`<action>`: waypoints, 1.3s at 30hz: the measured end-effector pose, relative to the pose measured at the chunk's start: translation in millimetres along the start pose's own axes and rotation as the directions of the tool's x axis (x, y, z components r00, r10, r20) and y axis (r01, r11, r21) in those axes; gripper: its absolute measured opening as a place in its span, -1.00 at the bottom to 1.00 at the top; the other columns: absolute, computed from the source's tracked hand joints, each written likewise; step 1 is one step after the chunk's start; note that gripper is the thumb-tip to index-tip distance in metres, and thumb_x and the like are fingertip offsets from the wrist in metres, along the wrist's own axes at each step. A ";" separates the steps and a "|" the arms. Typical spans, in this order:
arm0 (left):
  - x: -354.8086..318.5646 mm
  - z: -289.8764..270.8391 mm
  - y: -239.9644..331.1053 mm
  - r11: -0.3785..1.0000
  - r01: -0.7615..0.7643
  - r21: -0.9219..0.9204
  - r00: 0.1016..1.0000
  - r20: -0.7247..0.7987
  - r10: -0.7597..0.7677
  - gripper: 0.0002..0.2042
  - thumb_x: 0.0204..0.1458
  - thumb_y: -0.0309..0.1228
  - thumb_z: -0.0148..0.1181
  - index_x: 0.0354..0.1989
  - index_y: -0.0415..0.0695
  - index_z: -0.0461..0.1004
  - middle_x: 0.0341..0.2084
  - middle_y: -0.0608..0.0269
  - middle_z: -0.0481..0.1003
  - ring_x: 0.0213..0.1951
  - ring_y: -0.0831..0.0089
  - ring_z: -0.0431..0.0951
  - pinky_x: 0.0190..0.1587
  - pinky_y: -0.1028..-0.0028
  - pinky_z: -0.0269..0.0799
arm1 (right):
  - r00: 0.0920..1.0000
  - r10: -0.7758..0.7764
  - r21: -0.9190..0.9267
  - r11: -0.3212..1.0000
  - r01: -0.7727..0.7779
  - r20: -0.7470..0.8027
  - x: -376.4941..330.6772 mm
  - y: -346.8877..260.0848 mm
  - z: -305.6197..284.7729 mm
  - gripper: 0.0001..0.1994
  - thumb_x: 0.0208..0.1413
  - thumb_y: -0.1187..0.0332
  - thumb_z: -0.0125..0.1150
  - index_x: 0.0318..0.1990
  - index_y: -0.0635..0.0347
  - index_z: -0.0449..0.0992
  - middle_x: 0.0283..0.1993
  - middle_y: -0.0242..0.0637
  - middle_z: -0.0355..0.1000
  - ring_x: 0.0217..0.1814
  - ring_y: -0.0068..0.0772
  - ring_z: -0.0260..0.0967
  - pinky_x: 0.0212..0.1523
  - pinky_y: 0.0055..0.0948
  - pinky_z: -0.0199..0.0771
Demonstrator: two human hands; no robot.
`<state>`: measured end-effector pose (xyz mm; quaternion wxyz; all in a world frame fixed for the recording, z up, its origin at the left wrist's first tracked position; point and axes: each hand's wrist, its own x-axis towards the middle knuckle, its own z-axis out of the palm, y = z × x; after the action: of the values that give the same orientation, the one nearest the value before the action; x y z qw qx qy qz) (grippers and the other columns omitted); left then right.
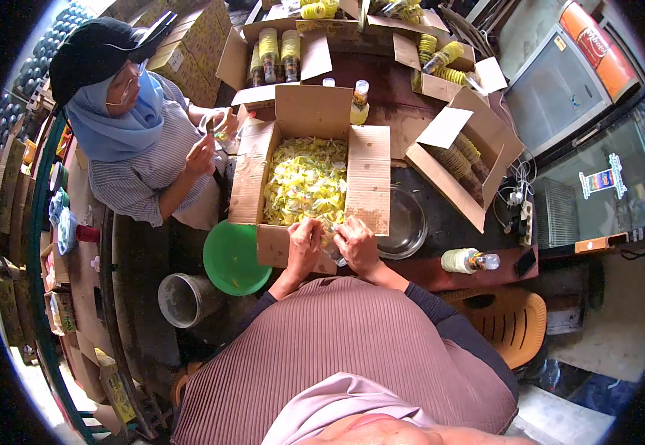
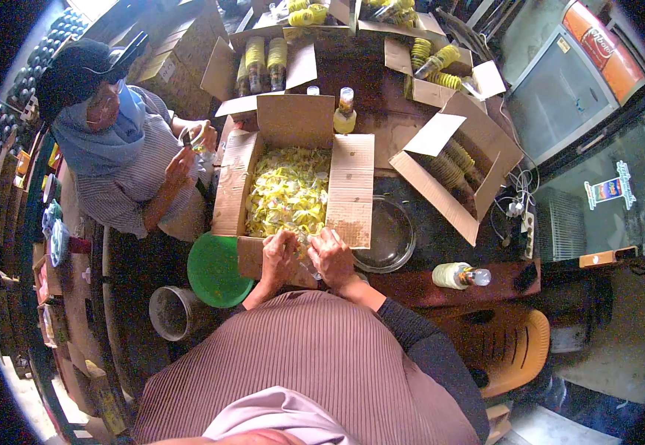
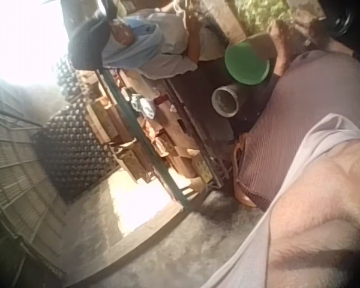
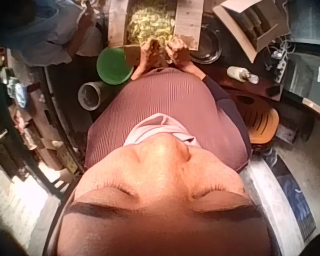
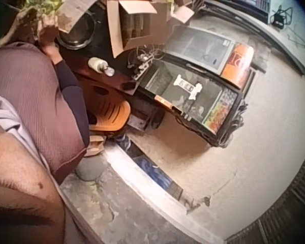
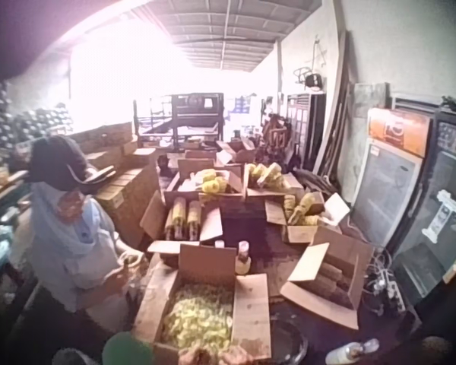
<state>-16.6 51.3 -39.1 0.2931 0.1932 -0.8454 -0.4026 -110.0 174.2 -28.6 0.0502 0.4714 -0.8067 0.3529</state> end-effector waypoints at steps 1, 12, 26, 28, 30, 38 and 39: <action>0.3 0.5 -0.6 1.000 -0.003 0.000 1.000 -0.007 0.003 -0.97 0.04 -0.52 0.08 -0.42 -0.10 0.39 -0.60 0.26 0.43 -0.49 0.28 0.46 -0.18 0.36 0.22 | 1.000 -0.007 -0.001 1.000 0.007 -0.002 -0.2 0.8 1.0 -0.89 -0.08 0.39 0.21 -0.36 0.16 0.50 -0.41 -0.22 0.31 -0.29 -0.15 0.36 -0.28 -0.24 0.42; -2.7 3.7 -3.8 0.988 -0.078 0.133 0.995 -0.058 0.086 -0.98 0.02 -0.51 0.08 -0.38 -0.09 0.39 -0.54 0.24 0.47 -0.40 0.30 0.51 -0.09 0.30 0.22 | 0.999 0.029 0.148 0.989 -0.024 -0.031 0.9 0.9 -6.7 -0.89 -0.12 0.42 0.23 -0.40 0.22 0.52 -0.46 -0.18 0.35 -0.41 -0.17 0.38 -0.39 -0.27 0.41; 4.8 0.8 9.8 0.980 -0.115 0.165 0.993 -0.015 0.119 -0.97 0.02 -0.47 0.10 -0.43 -0.11 0.41 -0.56 0.21 0.46 -0.41 0.24 0.52 -0.10 0.30 0.27 | 0.958 0.285 0.232 0.931 -0.281 0.018 12.0 15.5 -2.5 -0.90 -0.08 0.42 0.21 -0.37 0.19 0.52 -0.44 -0.18 0.34 -0.39 -0.19 0.39 -0.37 -0.22 0.41; 2.3 0.8 8.3 0.980 -0.112 0.164 0.992 -0.038 0.120 -0.98 0.01 -0.48 0.09 -0.42 -0.10 0.39 -0.55 0.22 0.45 -0.40 0.25 0.50 -0.09 0.29 0.25 | 0.986 0.168 0.197 0.966 -0.165 -0.001 7.6 5.0 -12.6 -0.90 -0.08 0.42 0.21 -0.38 0.20 0.51 -0.45 -0.18 0.34 -0.39 -0.18 0.38 -0.36 -0.22 0.41; 0.9 -1.8 9.2 0.976 -0.155 0.150 0.985 -0.047 0.164 -0.97 0.01 -0.49 0.07 -0.43 -0.10 0.37 -0.55 0.24 0.43 -0.40 0.26 0.48 -0.07 0.29 0.23 | 1.000 0.009 0.112 0.994 -0.008 -0.005 3.4 0.9 -12.7 -0.91 -0.10 0.43 0.20 -0.40 0.21 0.50 -0.47 -0.20 0.32 -0.39 -0.16 0.35 -0.33 -0.23 0.40; 0.6 -1.1 16.8 0.981 -0.167 0.098 0.985 -0.020 0.170 -0.94 -0.01 -0.52 0.07 -0.47 -0.12 0.33 -0.57 0.20 0.41 -0.42 0.22 0.48 -0.12 0.27 0.29 | 0.997 0.072 0.118 0.990 -0.071 -0.003 1.0 2.2 -2.5 -0.88 -0.09 0.41 0.21 -0.37 0.21 0.49 -0.41 -0.16 0.33 -0.33 -0.12 0.37 -0.30 -0.20 0.40; 0.0 -0.8 16.6 0.980 -0.169 0.100 0.985 -0.024 0.172 -0.94 -0.01 -0.52 0.07 -0.47 -0.12 0.33 -0.57 0.20 0.41 -0.42 0.22 0.48 -0.12 0.27 0.29 | 0.998 0.061 0.102 0.993 -0.059 -0.011 1.9 1.2 -1.4 -0.88 -0.09 0.40 0.21 -0.37 0.22 0.49 -0.40 -0.15 0.33 -0.33 -0.11 0.37 -0.30 -0.19 0.40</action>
<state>-17.6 60.8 -25.5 0.3306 0.1407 -0.8726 -0.3309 -112.4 174.0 -27.4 0.0213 0.4464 -0.8010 0.3983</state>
